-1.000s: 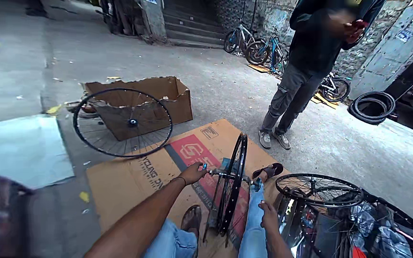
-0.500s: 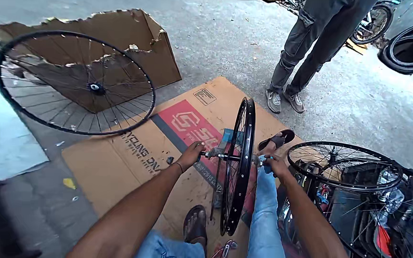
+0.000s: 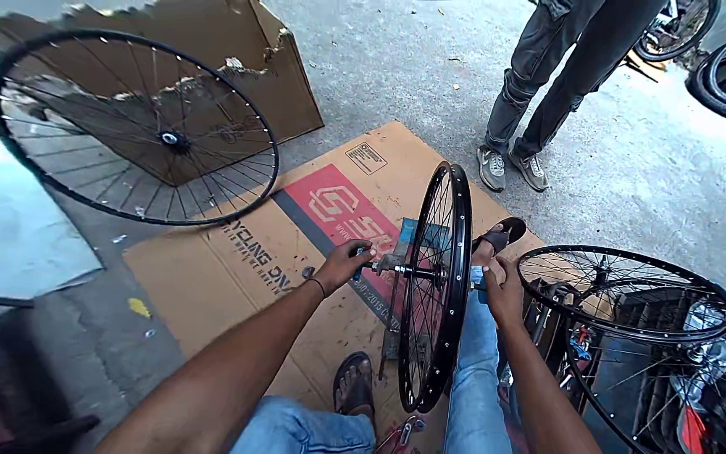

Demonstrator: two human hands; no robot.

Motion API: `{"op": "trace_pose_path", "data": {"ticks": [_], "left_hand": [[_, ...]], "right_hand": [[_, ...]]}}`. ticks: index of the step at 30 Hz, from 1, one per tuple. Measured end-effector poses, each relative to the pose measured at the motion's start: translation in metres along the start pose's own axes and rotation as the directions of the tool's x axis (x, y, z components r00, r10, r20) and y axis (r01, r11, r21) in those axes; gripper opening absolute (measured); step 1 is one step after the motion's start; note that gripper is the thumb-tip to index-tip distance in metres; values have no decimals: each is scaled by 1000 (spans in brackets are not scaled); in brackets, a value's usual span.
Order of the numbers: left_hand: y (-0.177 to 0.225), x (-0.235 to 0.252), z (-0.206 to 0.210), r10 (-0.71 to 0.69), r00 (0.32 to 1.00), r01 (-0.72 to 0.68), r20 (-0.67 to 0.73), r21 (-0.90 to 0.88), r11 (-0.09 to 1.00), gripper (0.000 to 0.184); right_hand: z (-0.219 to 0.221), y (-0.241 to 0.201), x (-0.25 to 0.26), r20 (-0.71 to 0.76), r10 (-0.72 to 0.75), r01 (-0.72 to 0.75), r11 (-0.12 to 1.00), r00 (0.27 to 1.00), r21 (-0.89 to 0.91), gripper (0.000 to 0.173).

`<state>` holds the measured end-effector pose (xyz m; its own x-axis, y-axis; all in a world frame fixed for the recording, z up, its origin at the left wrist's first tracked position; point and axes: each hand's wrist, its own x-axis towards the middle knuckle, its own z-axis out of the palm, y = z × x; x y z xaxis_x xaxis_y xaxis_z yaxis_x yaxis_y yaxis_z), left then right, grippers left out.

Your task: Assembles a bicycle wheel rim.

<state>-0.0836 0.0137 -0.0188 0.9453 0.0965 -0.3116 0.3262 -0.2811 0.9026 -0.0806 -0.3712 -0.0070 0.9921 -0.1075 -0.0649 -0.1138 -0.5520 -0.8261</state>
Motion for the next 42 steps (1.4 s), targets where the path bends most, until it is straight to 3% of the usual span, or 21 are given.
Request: {"op": "trace_pose_path", "data": {"ticks": [3,4,6,8,10,13,15,16,18,20,21,23,26,29,31,33,35,36,38,40,42], "left_hand": [[-3,-5,4,60,998,-52,-26,246,968,42],[0,-2,4,32,998,-16,-45,329,944,45],[17,10,4,-223,973,232,-66,341,911,54],[28,22,-1,-591,807,578,8,192,793,76],[20,28,-21,-694,705,697,148,40,716,96],[13,8,-49,-427,895,445,131,-184,876,73],[8,3,-48,-239,964,266,120,-352,898,63],[8,1,-41,-171,974,210,152,-306,929,59],[8,-4,-24,-96,980,92,177,33,995,54],[20,-3,-19,-137,983,78,121,400,913,54],[29,3,-21,-196,977,136,82,465,875,69],[26,6,-20,-285,959,251,6,455,855,95],[-1,-2,-11,-92,984,47,153,273,961,78],[-19,-7,1,195,979,-201,60,131,971,64],[-16,-5,4,167,986,-166,12,213,963,51],[10,10,4,-113,994,106,3,330,938,52],[47,26,-1,-529,845,490,81,280,825,79],[53,26,-4,-635,763,598,121,242,764,88],[46,33,-8,-585,799,583,139,58,810,96],[14,27,-9,-355,902,401,246,-175,899,74],[3,20,-10,-171,953,223,251,-193,955,47]], "right_hand": [[-5,-51,-34,-33,-243,245,967,970,66,75],[-5,-72,-44,0,-274,268,943,962,196,86],[-8,-115,-63,191,-271,136,842,943,522,91],[-13,-154,-76,358,-211,14,877,910,481,78],[-15,-181,-74,410,-129,-19,942,903,336,64],[-5,-190,-77,311,-103,7,956,945,295,57],[-1,-191,-71,346,-129,-5,932,929,362,55],[3,-192,-68,346,-140,-9,919,928,394,54],[6,-191,-63,336,-143,-19,900,931,435,51],[4,-187,-58,312,-143,-28,875,939,483,47],[2,-185,-57,291,-148,-18,866,945,500,46],[-1,-180,-58,273,-160,2,865,949,501,44],[4,-186,-58,296,-161,-7,869,942,495,47],[13,-187,-60,298,-162,-12,862,941,508,48],[14,-184,-60,297,-177,-10,845,938,534,47],[14,-186,-59,298,-179,-6,848,938,530,48],[21,-193,-62,300,-169,3,875,939,484,49],[26,-195,-67,304,-162,-2,881,939,474,49],[27,-202,-63,299,-162,1,880,940,475,48],[21,-197,-64,301,-152,-19,867,941,498,48],[15,-193,-63,288,-163,-18,844,944,537,46]]}}
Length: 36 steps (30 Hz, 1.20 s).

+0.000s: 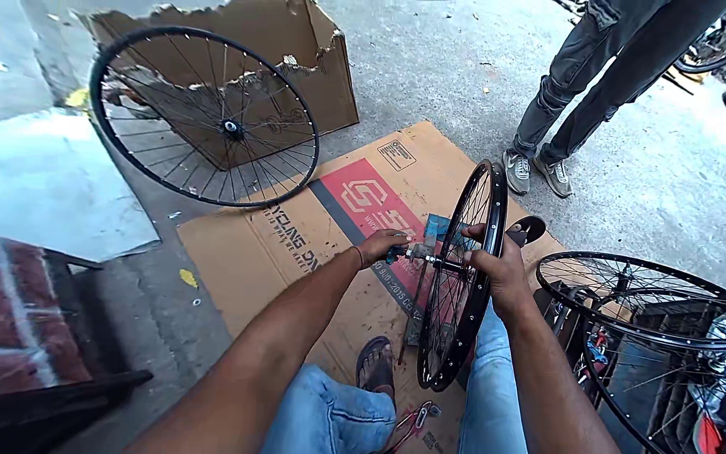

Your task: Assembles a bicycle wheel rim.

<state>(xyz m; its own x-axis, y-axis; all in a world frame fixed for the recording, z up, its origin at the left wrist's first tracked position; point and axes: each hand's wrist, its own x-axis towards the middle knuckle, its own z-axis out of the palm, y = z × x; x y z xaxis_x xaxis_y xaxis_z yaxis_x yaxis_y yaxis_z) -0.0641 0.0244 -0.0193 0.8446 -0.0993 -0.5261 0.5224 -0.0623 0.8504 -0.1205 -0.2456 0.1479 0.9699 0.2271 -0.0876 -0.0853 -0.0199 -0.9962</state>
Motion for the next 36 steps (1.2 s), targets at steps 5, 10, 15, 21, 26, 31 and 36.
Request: {"op": "trace_pose_path", "data": {"ticks": [5,10,15,21,26,31,36], "left_hand": [[23,-6,16,-268,943,299,-196,150,942,61],[12,-4,8,-106,927,170,-359,149,974,66],[-30,-14,22,412,893,-351,-183,288,891,47],[28,4,17,-260,924,352,-281,356,866,66],[13,5,-8,-281,959,278,-26,-84,957,69],[-23,-18,0,93,996,-94,-16,-227,969,48],[-14,-25,-2,-74,992,67,-105,-74,995,52]], "right_hand": [[1,1,2,-12,24,-24,1000,1000,-4,47],[8,1,1,5,37,-37,999,999,-4,49],[-4,2,2,-7,30,-30,999,1000,16,48],[13,-2,1,21,28,-27,998,999,-63,52],[14,6,-32,35,18,-13,993,999,-120,61],[-13,14,-27,27,-47,49,997,999,-54,56],[-5,16,-13,24,-48,49,998,999,-37,54]]}}
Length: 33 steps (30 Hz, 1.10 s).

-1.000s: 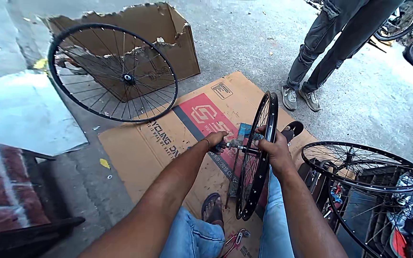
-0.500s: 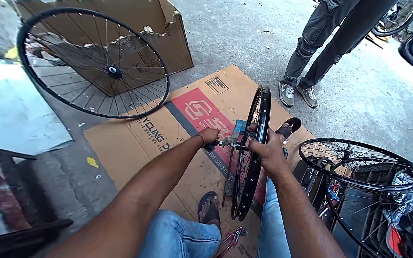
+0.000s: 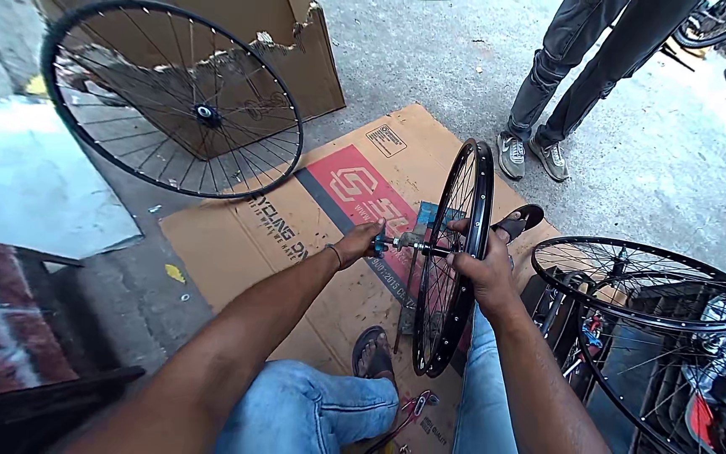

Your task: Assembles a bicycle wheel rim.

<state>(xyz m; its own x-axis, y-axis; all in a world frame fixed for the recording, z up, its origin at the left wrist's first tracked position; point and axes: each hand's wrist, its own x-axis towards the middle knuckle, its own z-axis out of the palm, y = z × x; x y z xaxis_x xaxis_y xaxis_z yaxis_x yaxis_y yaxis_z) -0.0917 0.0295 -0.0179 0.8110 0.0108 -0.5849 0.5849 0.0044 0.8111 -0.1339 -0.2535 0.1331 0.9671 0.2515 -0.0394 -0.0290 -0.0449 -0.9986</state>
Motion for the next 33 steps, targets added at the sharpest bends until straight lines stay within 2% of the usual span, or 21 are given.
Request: {"op": "trace_pose_path", "data": {"ticks": [2,4,5,6,8,10,12,14,17,19,20,22,23,24,25,26,27,28,29,30,33], "left_hand": [[-2,-1,3,-238,944,284,-228,198,938,59],[-2,0,-5,-379,885,444,-271,243,862,70],[2,-3,-16,-358,897,410,-260,186,893,77],[6,-6,-27,-261,932,300,-250,135,944,78],[3,-16,-39,10,986,-1,-164,54,999,70],[0,-21,-31,206,976,-201,-71,70,977,68],[-8,-16,-9,298,954,-288,-45,157,945,67],[-18,-4,12,386,917,-346,-104,278,896,57],[-18,8,16,424,900,-320,-102,504,802,50],[4,6,16,233,959,-98,-160,584,806,53],[22,9,17,30,978,97,-208,575,813,60],[60,19,13,-401,898,436,-181,497,751,82],[68,24,8,-492,861,492,-131,463,737,93],[65,28,4,-466,879,460,-97,426,779,98],[51,32,1,-349,936,342,-48,367,865,94],[31,29,3,-162,987,153,7,292,944,81],[7,22,9,90,996,-90,10,233,968,65],[-18,14,17,328,945,-320,3,217,922,56],[-40,5,21,471,882,-459,19,263,849,63],[-54,-3,21,537,844,-508,13,344,790,70],[-49,4,11,667,744,-511,-40,609,607,58]], "right_hand": [[1,4,-3,8,2,-2,1000,1000,9,55],[-1,6,-6,9,-13,13,1000,1000,8,57],[0,6,-7,5,-20,20,1000,1000,-1,58],[0,8,-7,2,-24,24,1000,1000,3,58],[2,11,-10,-3,-23,23,1000,1000,11,59],[3,10,-8,16,-30,30,999,999,17,59],[5,9,-9,16,-23,23,999,1000,27,58],[1,11,-10,14,-22,21,999,1000,38,59],[-9,11,-19,29,-42,42,999,999,11,60],[-6,12,-28,35,-90,91,996,995,-21,63],[-2,13,-29,48,-108,109,994,993,-31,63],[8,13,-28,45,-111,113,993,993,-45,62],[9,14,-28,44,-105,107,993,994,-54,61],[7,16,-27,41,-97,99,993,994,-57,61],[3,18,-29,48,-84,87,995,995,-50,61],[-2,20,-32,48,-78,80,996,996,-38,60],[-7,23,-32,44,-84,85,996,995,-22,60],[-12,25,-33,43,-94,95,995,995,-15,59],[-16,26,-34,49,-105,106,994,993,-12,59],[-17,27,-34,58,-113,113,993,992,-11,59],[-10,27,-31,51,-124,125,992,991,-21,58]]}}
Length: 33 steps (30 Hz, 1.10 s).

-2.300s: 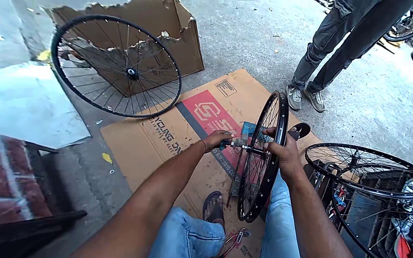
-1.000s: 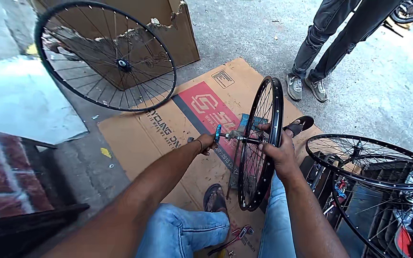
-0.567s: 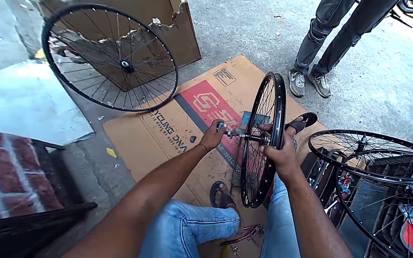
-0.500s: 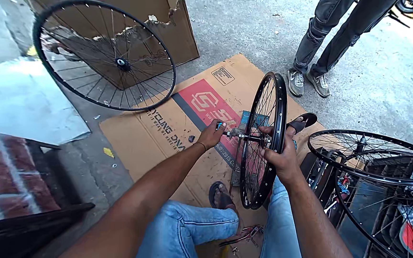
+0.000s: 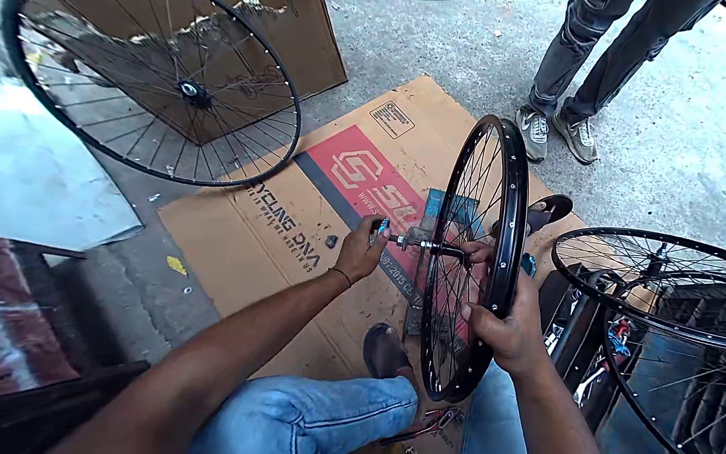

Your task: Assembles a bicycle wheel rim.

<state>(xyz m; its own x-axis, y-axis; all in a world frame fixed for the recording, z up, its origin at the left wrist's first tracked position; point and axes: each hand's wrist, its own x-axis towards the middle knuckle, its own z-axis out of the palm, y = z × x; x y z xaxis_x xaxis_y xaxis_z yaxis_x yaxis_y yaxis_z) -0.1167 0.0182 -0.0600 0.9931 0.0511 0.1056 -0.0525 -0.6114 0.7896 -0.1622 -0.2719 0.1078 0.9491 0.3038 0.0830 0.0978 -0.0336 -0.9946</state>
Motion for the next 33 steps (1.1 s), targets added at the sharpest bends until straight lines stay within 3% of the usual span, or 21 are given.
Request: {"op": "trace_pose_path", "data": {"ticks": [3,4,5,6,8,9,10,11,12,14,16,17,19,21,23,24,25,26,29,31,33], "left_hand": [[-4,25,-3,157,988,-156,-8,77,985,53],[1,28,-6,82,996,-83,35,55,995,47],[15,36,-12,-106,986,103,132,26,994,45],[34,52,-20,-365,888,375,280,19,927,48],[60,85,-27,-741,480,792,470,132,596,57],[63,97,-29,-807,348,849,478,205,488,58],[65,106,-30,-828,334,848,451,239,473,61],[64,110,-30,-806,408,816,429,224,533,67],[58,103,-30,-740,543,757,396,151,636,73],[43,68,-30,-477,831,524,287,-113,844,57],[28,35,-30,-169,966,212,196,-222,952,45],[22,24,-26,-82,981,117,178,-192,974,47],[16,20,-20,-90,992,99,91,-100,990,50],[30,45,-24,-350,930,352,110,-5,936,60],[55,78,-34,-689,667,666,283,187,722,70],[61,92,-37,-782,526,738,335,276,615,74],[62,106,-36,-825,439,768,357,327,550,80],[57,115,-32,-831,441,767,340,339,546,88],[30,112,-20,-632,739,649,233,5,760,78],[30,88,-10,-358,922,387,148,-327,862,51],[27,53,-5,-26,999,39,37,-430,902,45]], "right_hand": [[6,-1,5,6,3,-2,999,1000,-34,56],[8,-1,4,3,4,-4,999,1000,-36,57],[10,-1,4,-3,-3,3,998,1000,-56,57],[14,-2,3,-17,-16,15,996,1000,-87,57],[27,-4,-2,-38,-20,14,989,999,-148,56],[32,-5,-3,-39,-11,4,984,999,-175,57],[35,-5,-2,-46,-6,-3,982,999,-189,58],[35,-4,-3,-54,-3,-7,983,999,-186,59],[33,-1,-7,-56,-4,-6,986,998,-169,58],[29,5,-15,-57,-19,11,992,998,-128,58],[25,10,-19,-47,-37,31,992,998,-124,59],[25,10,-20,-39,-30,25,990,999,-137,60],[30,9,-24,-24,-9,5,984,1000,-179,61],[39,10,-25,-21,-23,17,974,1000,-225,65],[44,12,-26,-21,-39,32,971,999,-236,68],[45,12,-25,-20,-38,33,972,999,-231,68],[45,11,-23,-24,-37,30,972,999,-231,69],[43,9,-21,-29,-32,24,974,999,-226,68],[30,3,-16,-37,19,-25,988,999,-152,59],[16,2,-15,-34,13,-17,991,999,-136,56],[9,4,-17,-6,-13,12,987,1000,-158,58]]}}
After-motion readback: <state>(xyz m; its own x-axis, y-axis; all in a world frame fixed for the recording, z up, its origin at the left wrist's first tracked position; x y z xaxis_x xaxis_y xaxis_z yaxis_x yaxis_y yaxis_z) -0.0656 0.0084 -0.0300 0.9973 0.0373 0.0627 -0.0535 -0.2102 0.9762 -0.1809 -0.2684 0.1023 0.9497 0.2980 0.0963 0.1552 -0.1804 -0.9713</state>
